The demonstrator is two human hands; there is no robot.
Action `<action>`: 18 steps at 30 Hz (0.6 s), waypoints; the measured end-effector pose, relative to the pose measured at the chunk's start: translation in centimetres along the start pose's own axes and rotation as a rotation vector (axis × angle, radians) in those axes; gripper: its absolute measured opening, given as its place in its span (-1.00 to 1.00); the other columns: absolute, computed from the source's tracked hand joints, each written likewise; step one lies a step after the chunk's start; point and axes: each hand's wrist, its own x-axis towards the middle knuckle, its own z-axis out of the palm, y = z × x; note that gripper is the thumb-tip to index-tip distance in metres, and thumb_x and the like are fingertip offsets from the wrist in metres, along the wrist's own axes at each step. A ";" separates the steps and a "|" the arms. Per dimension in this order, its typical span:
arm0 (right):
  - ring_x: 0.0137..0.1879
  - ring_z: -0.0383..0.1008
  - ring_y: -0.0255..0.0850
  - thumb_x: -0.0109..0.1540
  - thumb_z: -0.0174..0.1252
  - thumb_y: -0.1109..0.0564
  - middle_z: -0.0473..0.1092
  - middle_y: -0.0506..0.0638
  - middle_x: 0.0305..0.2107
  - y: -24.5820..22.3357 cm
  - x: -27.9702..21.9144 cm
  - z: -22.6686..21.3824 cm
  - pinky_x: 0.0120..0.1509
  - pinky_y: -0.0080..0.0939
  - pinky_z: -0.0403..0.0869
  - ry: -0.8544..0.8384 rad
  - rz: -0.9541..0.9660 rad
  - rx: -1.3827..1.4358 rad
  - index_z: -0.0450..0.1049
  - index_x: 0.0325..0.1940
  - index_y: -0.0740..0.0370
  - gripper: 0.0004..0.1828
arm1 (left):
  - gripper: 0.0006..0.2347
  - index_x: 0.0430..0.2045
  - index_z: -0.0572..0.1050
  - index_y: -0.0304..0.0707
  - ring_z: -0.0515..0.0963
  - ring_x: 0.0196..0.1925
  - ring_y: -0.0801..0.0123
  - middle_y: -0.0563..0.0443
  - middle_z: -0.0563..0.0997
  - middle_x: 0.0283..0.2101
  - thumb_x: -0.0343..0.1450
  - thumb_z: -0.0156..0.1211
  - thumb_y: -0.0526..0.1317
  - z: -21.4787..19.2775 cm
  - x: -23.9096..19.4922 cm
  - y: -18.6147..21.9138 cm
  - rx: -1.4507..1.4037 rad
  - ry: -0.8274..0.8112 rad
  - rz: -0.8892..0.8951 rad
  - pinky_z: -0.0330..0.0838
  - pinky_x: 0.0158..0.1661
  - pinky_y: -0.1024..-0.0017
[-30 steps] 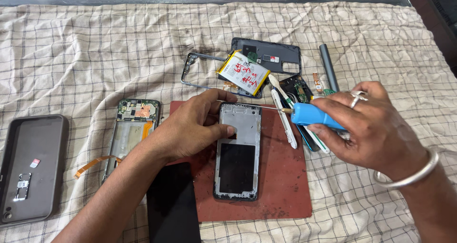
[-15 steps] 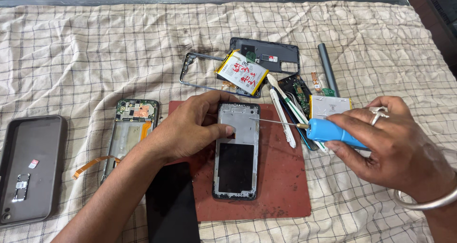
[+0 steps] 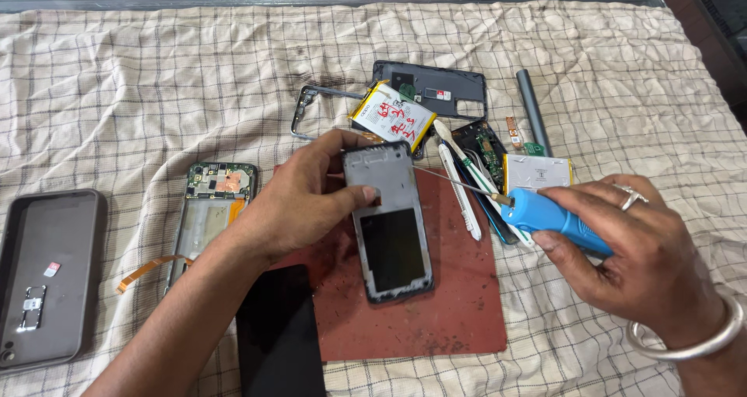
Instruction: The person uses a blue soldering iron to heat the edges of a smartphone screen assembly and then scrapes away residue with a white plastic tool. They work on a red mat with other disassembled phone parts nearby.
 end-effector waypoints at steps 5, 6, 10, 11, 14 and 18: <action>-0.19 0.65 -0.09 0.11 0.35 0.07 0.59 0.17 -0.35 -0.7 -1.1 0.7 0.00 -0.10 0.56 0.025 0.086 0.092 0.54 -0.07 0.36 -0.60 | -0.50 0.20 0.35 -0.24 0.66 0.01 0.31 -0.09 0.60 -0.01 0.32 0.30 -0.32 -0.2 0.0 0.3 0.073 0.132 0.077 0.61 -0.03 0.37; -0.21 0.66 -0.11 0.11 0.35 0.07 0.60 0.17 -0.35 -0.8 -1.4 0.8 -0.01 -0.11 0.57 0.024 0.093 0.109 0.54 -0.08 0.36 -0.61 | -0.48 0.21 0.35 -0.23 0.66 0.00 0.31 -0.09 0.59 0.00 0.31 0.30 -0.31 -0.2 0.0 0.3 0.053 0.160 0.085 0.62 -0.04 0.36; -0.23 0.66 -0.09 0.08 0.36 0.06 0.59 0.15 -0.38 -1.3 -2.4 1.1 -0.01 -0.09 0.57 0.017 0.132 0.118 0.54 -0.07 0.37 -0.57 | -0.47 0.19 0.41 -0.27 0.71 -0.05 0.23 -0.19 0.66 -0.10 0.28 0.35 -0.23 -0.5 -0.4 0.8 0.318 0.239 0.040 0.58 -0.04 0.35; -0.21 0.65 -0.07 0.08 0.36 0.06 0.59 0.14 -0.37 -1.4 -2.6 1.1 -0.02 -0.10 0.57 0.018 0.140 0.120 0.53 -0.06 0.36 -0.57 | -0.47 0.20 0.43 -0.24 0.75 -0.11 0.18 -0.24 0.69 -0.16 0.29 0.36 -0.20 -0.6 -0.6 0.9 0.369 0.252 -0.051 0.59 -0.06 0.33; -0.20 0.64 -0.04 0.06 0.37 0.07 0.59 0.14 -0.32 -1.8 -3.1 1.1 -0.12 -0.12 0.55 0.017 0.196 0.122 0.54 -0.06 0.34 -0.57 | -0.50 0.09 0.49 -0.32 0.70 -0.11 0.10 -0.23 0.64 -0.15 0.25 0.41 -0.16 -0.7 -1.0 0.9 0.587 0.329 -0.017 0.55 -0.04 0.25; -0.18 0.63 -0.04 0.05 0.37 0.07 0.59 0.10 -0.29 -2.2 -3.7 1.0 -0.17 -0.13 0.55 0.021 0.249 0.132 0.55 -0.05 0.31 -0.56 | -0.47 -0.02 0.57 -0.45 0.58 -0.02 -0.06 -0.30 0.56 -0.10 0.19 0.54 -0.10 -0.3 -1.4 0.5 0.973 0.484 0.264 0.47 0.00 0.08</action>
